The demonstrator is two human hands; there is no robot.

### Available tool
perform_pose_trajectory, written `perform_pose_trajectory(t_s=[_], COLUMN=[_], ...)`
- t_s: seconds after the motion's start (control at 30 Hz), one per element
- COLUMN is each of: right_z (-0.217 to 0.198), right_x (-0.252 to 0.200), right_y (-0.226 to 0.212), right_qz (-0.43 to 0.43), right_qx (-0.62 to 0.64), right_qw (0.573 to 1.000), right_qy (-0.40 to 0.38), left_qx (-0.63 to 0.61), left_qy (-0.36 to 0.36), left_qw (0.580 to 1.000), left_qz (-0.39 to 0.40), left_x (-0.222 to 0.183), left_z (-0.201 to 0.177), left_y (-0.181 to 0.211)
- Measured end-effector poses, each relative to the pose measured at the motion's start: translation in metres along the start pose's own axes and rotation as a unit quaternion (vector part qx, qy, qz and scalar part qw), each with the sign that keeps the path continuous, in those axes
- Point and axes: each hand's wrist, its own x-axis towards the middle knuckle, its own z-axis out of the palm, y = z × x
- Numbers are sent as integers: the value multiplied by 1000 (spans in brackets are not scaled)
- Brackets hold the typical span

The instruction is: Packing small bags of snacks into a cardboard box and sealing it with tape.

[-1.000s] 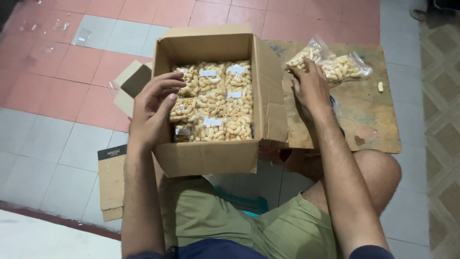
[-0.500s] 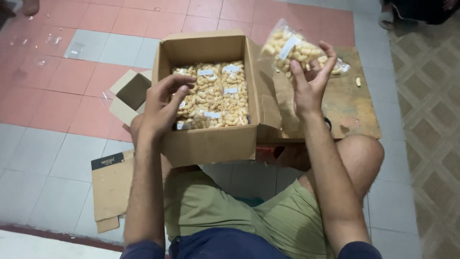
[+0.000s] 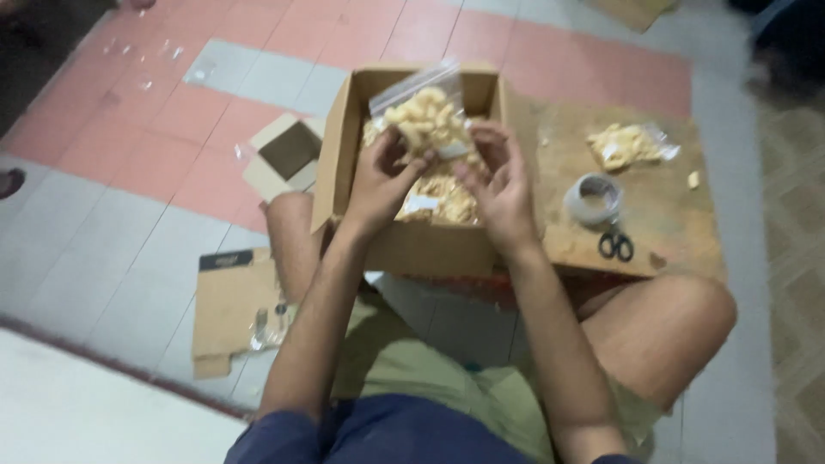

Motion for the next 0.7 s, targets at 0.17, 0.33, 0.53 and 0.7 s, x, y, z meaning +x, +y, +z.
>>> perform_pose_trajectory(t_s=[0.17, 0.33, 0.53, 0.7], right_z=[6, 8, 4, 6], right_x=[0, -3, 1, 2], right_y=[-31, -33, -16, -12], right_qz=[20, 20, 7, -9], right_qx=[-2, -14, 17, 39], right_qw=[999, 999, 997, 993], right_qy=[24, 48, 75, 109], left_qx=[-16, -2, 23, 12], left_qy=[-29, -45, -70, -81], left_qw=[998, 998, 996, 995], left_qz=[44, 45, 47, 50], left_x=[-2, -6, -5, -3], left_z=[1, 2, -1, 3], left_y=[10, 23, 33, 37])
